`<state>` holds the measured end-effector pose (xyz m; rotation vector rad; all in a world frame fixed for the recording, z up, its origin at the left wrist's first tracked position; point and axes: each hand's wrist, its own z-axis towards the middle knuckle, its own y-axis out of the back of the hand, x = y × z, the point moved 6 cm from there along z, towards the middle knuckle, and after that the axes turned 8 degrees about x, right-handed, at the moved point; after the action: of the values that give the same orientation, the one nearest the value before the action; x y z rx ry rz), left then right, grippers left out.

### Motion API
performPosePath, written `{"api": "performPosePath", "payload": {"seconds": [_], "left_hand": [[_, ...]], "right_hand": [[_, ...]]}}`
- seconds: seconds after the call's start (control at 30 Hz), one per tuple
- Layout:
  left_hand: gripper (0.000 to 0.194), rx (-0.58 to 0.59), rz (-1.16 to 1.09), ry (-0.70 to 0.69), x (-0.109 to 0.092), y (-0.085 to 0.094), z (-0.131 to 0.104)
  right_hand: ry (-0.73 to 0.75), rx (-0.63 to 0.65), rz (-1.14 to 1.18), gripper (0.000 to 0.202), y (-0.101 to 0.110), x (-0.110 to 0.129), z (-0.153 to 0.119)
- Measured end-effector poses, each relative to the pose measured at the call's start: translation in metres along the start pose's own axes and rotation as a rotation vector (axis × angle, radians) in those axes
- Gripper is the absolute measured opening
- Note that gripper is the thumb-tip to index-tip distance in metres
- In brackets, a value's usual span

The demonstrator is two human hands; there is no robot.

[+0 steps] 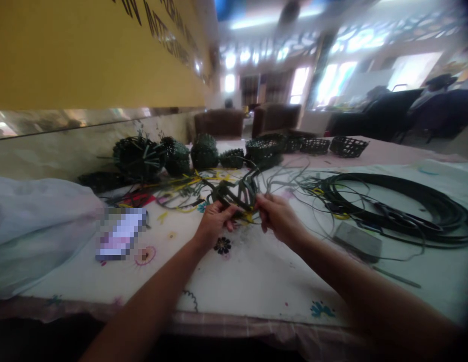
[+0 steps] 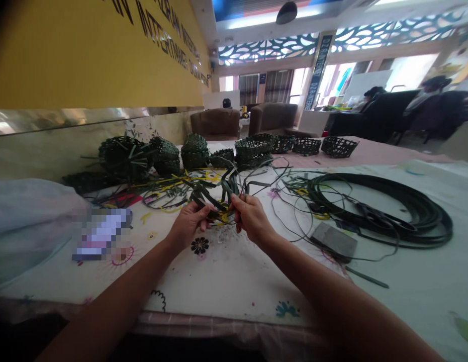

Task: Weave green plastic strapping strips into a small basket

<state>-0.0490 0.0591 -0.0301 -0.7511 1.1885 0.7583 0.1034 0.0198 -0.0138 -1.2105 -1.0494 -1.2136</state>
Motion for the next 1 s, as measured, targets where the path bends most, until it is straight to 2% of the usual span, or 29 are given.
{"api": "performPosePath", "payload": {"seconds": [0.17, 0.37, 0.47, 0.63, 0.8, 1.0], "left_hand": [[0.033, -0.081, 0.025, -0.038, -0.001, -0.002, -0.002], [0.029, -0.051, 0.203, -0.012, 0.003, -0.002, -0.005], [0.023, -0.040, 0.267, -0.051, 0.004, -0.006, -0.007], [0.021, 0.007, 0.363, -0.110, 0.004, -0.020, -0.010], [0.021, 0.046, 0.387, -0.030, 0.010, -0.021, -0.010], [0.018, 0.088, 0.409, -0.084, 0.017, -0.031, -0.008]], "right_hand": [[0.023, 0.025, -0.097, 0.033, 0.002, 0.003, 0.000], [-0.007, 0.034, -0.131, 0.034, 0.004, -0.008, -0.002], [-0.039, 0.042, -0.139, 0.037, 0.010, -0.020, -0.009], [-0.083, 0.053, 0.046, 0.041, 0.022, -0.035, -0.017], [-0.100, 0.055, 0.229, 0.035, 0.024, -0.034, -0.017], [-0.113, 0.050, 0.330, 0.030, 0.025, -0.034, -0.014]]}}
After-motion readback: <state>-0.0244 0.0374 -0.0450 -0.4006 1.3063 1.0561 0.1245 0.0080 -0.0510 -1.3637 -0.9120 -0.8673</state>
